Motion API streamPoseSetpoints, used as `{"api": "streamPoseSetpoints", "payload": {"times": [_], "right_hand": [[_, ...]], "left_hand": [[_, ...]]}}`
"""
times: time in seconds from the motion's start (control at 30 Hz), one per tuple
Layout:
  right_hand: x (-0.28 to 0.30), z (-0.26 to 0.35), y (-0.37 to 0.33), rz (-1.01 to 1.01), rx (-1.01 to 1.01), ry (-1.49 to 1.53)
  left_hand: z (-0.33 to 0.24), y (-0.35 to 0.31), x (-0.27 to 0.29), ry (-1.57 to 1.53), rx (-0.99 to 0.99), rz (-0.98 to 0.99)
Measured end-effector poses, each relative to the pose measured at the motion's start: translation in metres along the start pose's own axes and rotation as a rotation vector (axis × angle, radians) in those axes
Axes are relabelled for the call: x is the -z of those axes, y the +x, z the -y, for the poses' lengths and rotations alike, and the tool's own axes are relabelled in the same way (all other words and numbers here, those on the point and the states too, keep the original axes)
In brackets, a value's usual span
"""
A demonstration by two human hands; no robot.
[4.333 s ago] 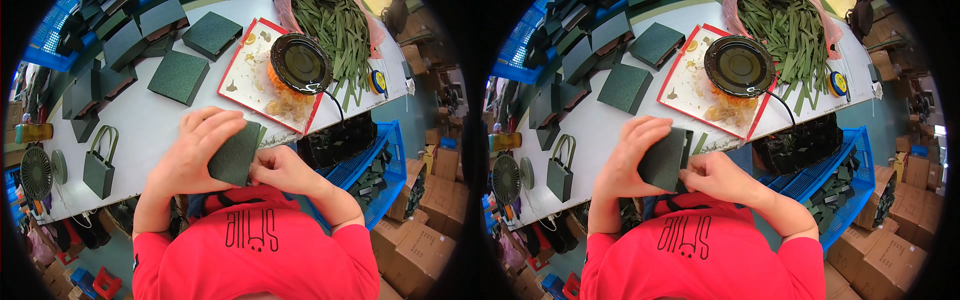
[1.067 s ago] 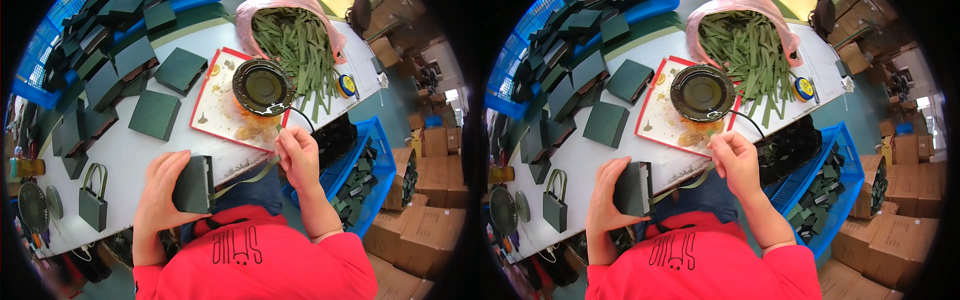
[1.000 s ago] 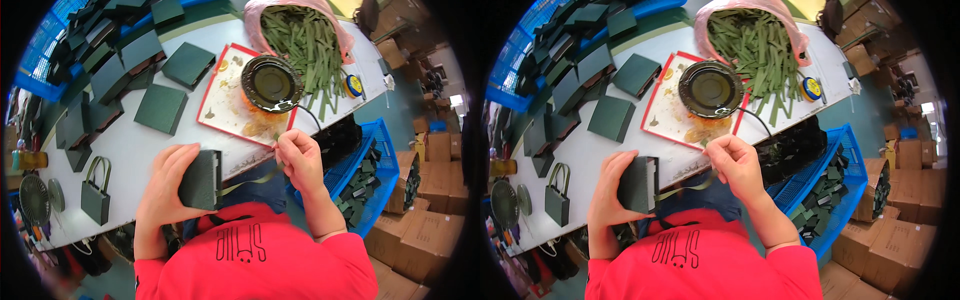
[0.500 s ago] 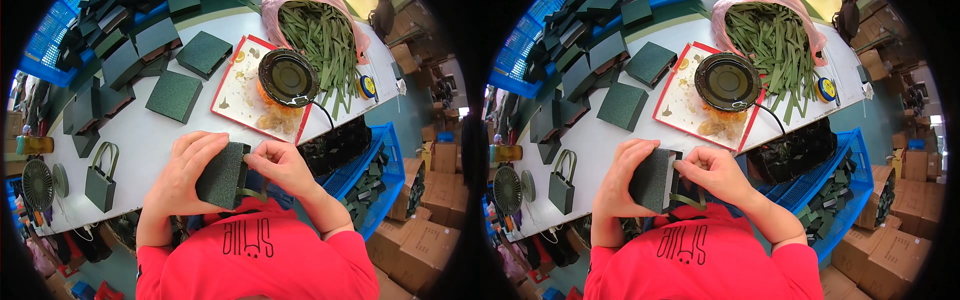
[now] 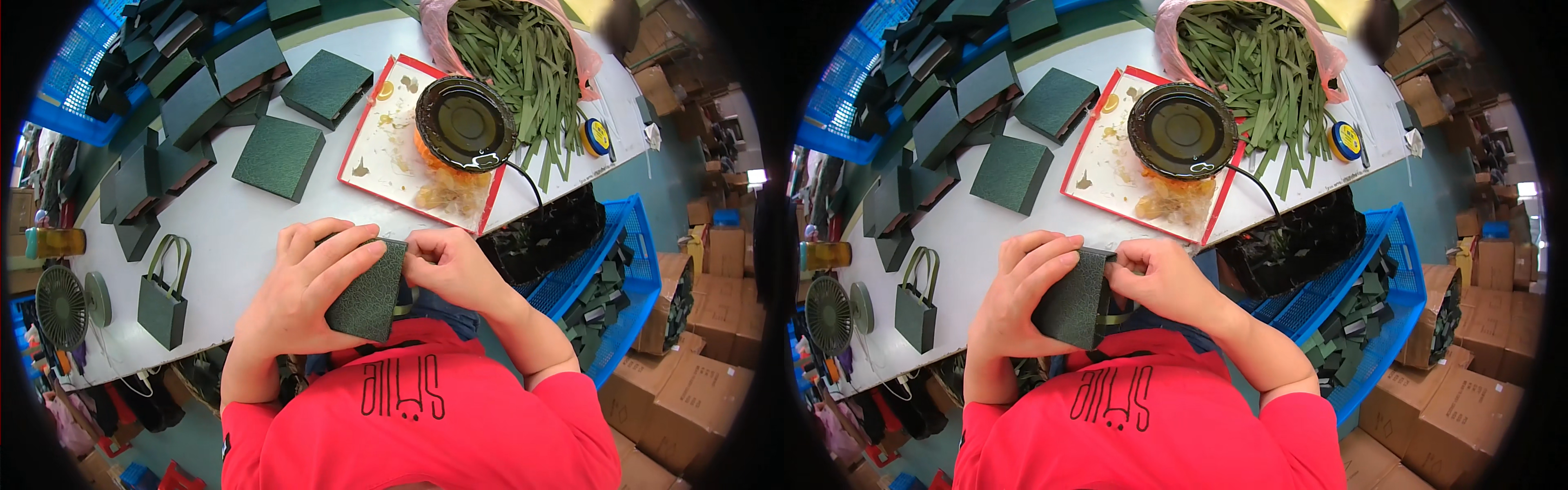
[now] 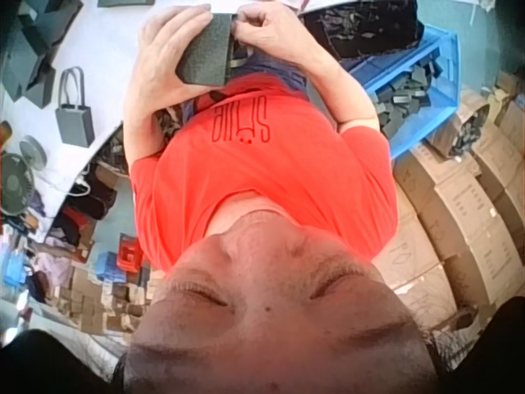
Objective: The person assembles small green boxes by attaching green ribbons to their sides. They pick up a box, wrap a ribbon around it, and secure it in place, repeating this process for multiple boxes. The finished boxes are placed into a basket.
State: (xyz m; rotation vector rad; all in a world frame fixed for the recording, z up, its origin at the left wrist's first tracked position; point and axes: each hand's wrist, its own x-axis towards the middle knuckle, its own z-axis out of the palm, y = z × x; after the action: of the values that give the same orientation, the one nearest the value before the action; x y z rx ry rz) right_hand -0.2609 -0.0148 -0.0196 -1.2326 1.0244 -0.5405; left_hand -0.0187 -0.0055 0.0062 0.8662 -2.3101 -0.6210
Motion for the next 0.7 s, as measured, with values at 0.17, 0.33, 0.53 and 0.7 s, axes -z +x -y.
{"api": "streamPoseSetpoints", "payload": {"times": [0.17, 0.33, 0.53, 0.7], "right_hand": [[0.006, 0.009, 0.0, 0.103, -0.068, 0.221], [0.006, -0.005, -0.004, -0.018, 0.048, 0.251], [-0.007, 0.0, -0.007, -0.079, 0.037, 0.007], [0.0, -0.003, -0.006, 0.021, 0.035, -0.041]], "left_hand": [[0.006, -0.004, -0.003, -0.084, 0.05, -0.082], [0.01, -0.008, 0.001, -0.123, 0.074, -0.075], [0.002, -0.002, -0.004, -0.103, 0.071, -0.029], [0.002, -0.007, -0.006, -0.027, 0.111, 0.014]]}}
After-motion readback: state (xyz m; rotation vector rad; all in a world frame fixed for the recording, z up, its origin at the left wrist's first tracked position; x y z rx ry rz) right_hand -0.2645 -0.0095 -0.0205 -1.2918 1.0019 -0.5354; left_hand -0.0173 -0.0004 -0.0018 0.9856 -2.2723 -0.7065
